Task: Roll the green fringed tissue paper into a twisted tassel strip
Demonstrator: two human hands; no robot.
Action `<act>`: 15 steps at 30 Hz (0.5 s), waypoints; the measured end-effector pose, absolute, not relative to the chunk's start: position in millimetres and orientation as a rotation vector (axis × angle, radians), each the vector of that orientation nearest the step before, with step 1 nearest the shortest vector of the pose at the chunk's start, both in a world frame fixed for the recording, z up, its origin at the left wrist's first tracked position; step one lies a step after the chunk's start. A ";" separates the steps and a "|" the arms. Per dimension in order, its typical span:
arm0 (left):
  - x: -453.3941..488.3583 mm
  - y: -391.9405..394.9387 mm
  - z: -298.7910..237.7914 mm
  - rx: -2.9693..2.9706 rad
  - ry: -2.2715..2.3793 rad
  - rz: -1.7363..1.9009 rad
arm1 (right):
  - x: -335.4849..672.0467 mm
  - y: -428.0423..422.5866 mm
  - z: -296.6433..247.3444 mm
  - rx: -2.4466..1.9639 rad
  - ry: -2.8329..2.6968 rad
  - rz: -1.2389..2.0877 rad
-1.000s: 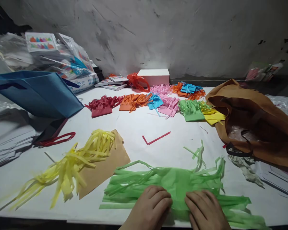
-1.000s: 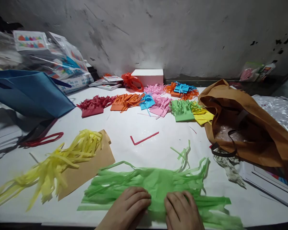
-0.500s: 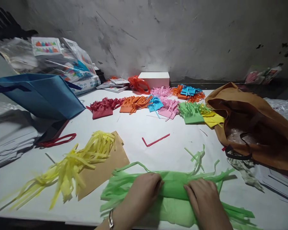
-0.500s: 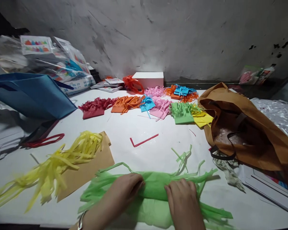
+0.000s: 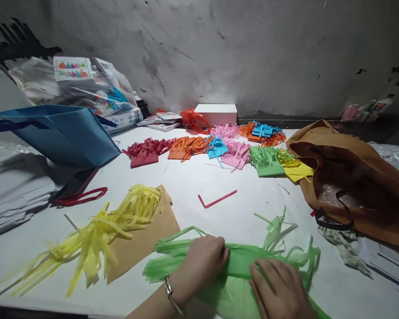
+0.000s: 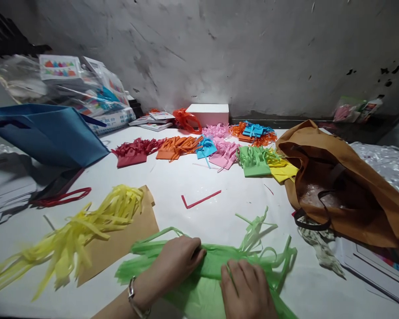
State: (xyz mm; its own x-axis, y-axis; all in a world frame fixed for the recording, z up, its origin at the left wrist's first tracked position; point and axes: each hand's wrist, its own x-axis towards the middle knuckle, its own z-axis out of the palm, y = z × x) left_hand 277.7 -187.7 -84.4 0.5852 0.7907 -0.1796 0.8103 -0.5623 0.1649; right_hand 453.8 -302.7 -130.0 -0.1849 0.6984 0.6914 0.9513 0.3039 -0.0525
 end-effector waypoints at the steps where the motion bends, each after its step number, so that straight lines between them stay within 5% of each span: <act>1: 276.7 -188.9 -83.3 2.591 1.334 -0.108 | 451.3 -301.5 -132.9 -1.431 -1.983 -0.518; 6: 263.1 -202.3 -75.6 2.659 1.333 0.128 | 449.1 -296.6 -142.9 -1.389 -1.992 -0.457; 11: 255.1 -219.2 -98.5 2.882 0.735 0.753 | 441.9 -296.5 -141.0 -1.306 -1.935 -0.396; 15: 252.4 -223.1 -124.1 2.874 0.632 0.815 | 439.4 -296.8 -139.5 -1.261 -2.029 -0.434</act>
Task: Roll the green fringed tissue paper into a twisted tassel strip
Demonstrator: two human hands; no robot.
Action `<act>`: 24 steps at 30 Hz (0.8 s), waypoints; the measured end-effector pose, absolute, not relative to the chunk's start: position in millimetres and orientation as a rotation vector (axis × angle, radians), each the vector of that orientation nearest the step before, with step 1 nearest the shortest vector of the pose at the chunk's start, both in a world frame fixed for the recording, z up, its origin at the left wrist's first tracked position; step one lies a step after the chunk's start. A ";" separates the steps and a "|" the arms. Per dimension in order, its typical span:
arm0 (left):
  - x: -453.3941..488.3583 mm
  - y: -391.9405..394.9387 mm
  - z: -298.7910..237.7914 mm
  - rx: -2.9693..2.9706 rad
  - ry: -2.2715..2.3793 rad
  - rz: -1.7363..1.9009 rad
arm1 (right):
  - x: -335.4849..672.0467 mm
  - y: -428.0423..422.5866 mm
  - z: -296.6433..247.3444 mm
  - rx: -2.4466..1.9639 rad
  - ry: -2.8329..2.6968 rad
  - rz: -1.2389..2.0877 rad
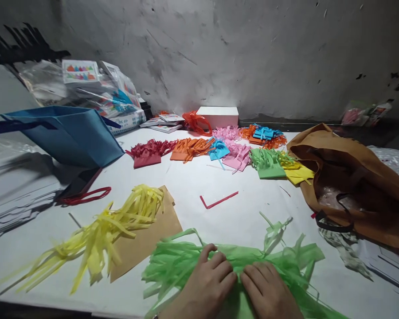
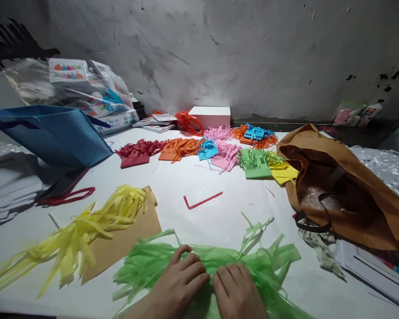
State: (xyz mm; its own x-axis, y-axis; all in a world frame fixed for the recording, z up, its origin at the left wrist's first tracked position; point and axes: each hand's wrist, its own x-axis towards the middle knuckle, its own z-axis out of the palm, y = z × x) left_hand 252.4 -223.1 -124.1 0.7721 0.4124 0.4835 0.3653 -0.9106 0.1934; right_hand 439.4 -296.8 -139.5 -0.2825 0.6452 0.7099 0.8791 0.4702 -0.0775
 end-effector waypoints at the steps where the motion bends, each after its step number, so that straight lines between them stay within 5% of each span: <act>1: 250.0 -222.9 -126.9 2.852 0.637 0.814 | 442.0 -298.3 -140.1 -1.265 -2.041 -0.423; 16: 262.3 -204.2 -106.2 2.686 1.337 0.135 | 457.5 -278.9 -132.7 -1.842 -1.906 -0.488; 24: 260.9 -204.9 -101.9 2.638 1.353 0.167 | 439.2 -276.1 -122.2 -1.347 -2.084 -0.289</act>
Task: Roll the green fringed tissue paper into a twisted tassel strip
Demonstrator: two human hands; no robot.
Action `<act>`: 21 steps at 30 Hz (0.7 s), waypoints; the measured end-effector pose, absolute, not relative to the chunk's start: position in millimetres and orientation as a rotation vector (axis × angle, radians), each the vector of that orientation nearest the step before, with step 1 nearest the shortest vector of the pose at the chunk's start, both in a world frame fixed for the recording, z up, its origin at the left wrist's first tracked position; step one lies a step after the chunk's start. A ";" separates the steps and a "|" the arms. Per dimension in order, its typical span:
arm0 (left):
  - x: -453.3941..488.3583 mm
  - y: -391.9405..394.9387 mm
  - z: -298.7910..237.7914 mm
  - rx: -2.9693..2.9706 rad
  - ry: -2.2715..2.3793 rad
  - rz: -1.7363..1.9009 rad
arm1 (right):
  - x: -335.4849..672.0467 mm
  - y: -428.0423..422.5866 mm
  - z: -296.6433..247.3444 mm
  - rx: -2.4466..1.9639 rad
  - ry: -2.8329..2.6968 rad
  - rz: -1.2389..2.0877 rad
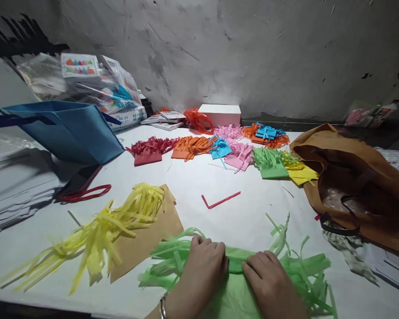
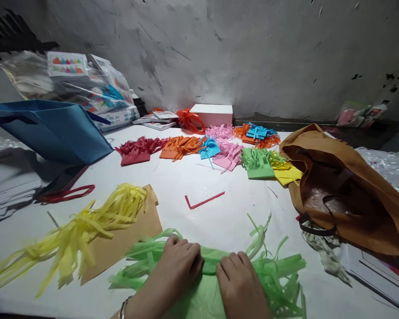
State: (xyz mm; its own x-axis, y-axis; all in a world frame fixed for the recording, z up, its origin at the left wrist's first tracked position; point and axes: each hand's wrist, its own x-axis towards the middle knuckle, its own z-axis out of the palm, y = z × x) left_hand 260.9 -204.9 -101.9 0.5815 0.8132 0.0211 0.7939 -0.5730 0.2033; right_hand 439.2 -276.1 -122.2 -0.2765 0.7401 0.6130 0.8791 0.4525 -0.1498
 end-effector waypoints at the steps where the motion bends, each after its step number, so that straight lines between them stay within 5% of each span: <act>1: 259.1 -206.4 -101.4 2.647 1.337 0.230 | 438.8 -276.3 -124.5 -1.350 -2.084 -0.286; 7: 249.5 -213.3 -107.9 2.819 0.903 0.837 | 434.8 -278.3 -123.6 -1.356 -1.993 -0.271; 21: 235.8 -216.6 -121.2 2.757 0.769 0.730 | 469.0 -312.7 -148.7 -1.353 -2.051 -0.347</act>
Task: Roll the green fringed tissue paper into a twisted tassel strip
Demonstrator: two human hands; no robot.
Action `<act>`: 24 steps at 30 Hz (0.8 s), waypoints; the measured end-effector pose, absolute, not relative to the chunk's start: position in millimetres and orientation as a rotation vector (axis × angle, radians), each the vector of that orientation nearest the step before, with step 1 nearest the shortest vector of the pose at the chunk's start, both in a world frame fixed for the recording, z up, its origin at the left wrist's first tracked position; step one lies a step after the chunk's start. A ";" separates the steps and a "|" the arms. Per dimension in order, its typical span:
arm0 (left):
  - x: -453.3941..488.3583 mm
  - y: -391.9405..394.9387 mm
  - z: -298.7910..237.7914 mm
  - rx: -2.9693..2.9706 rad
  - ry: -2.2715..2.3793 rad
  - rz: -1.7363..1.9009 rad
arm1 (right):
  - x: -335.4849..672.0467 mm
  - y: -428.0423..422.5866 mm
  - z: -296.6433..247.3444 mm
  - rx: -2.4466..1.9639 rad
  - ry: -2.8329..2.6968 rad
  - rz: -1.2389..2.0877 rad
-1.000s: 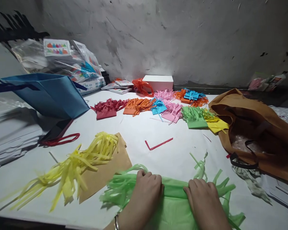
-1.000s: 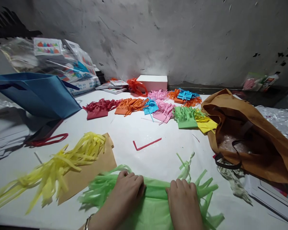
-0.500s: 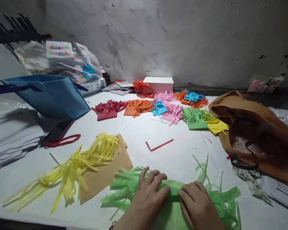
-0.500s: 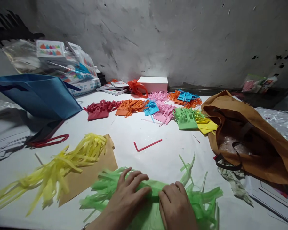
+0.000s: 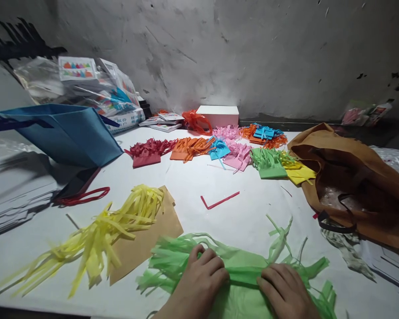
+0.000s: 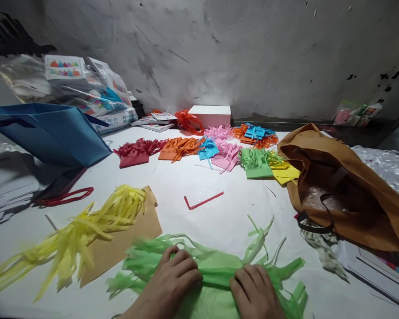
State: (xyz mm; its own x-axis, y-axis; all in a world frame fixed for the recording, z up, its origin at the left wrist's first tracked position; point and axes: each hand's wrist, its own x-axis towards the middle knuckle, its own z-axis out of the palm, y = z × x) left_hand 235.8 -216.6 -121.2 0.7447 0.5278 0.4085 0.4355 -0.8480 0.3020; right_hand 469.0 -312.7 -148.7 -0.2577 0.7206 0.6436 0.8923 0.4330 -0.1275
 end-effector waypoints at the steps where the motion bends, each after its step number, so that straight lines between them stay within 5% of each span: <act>1: 236.6 -217.4 -121.1 2.745 0.823 0.696 | 468.3 -311.9 -149.0 -1.392 -2.014 -0.328; 10: 253.6 -218.5 -117.4 2.624 1.268 0.366 | 449.9 -293.7 -137.3 -1.969 -1.857 -0.338; 17: 251.5 -214.0 -115.8 2.600 1.193 0.396 | 430.7 -286.3 -136.3 -1.398 -1.967 -0.244; 24: 246.2 -212.4 -112.0 2.719 0.752 0.657 | 427.8 -281.5 -135.8 -1.392 -1.921 -0.218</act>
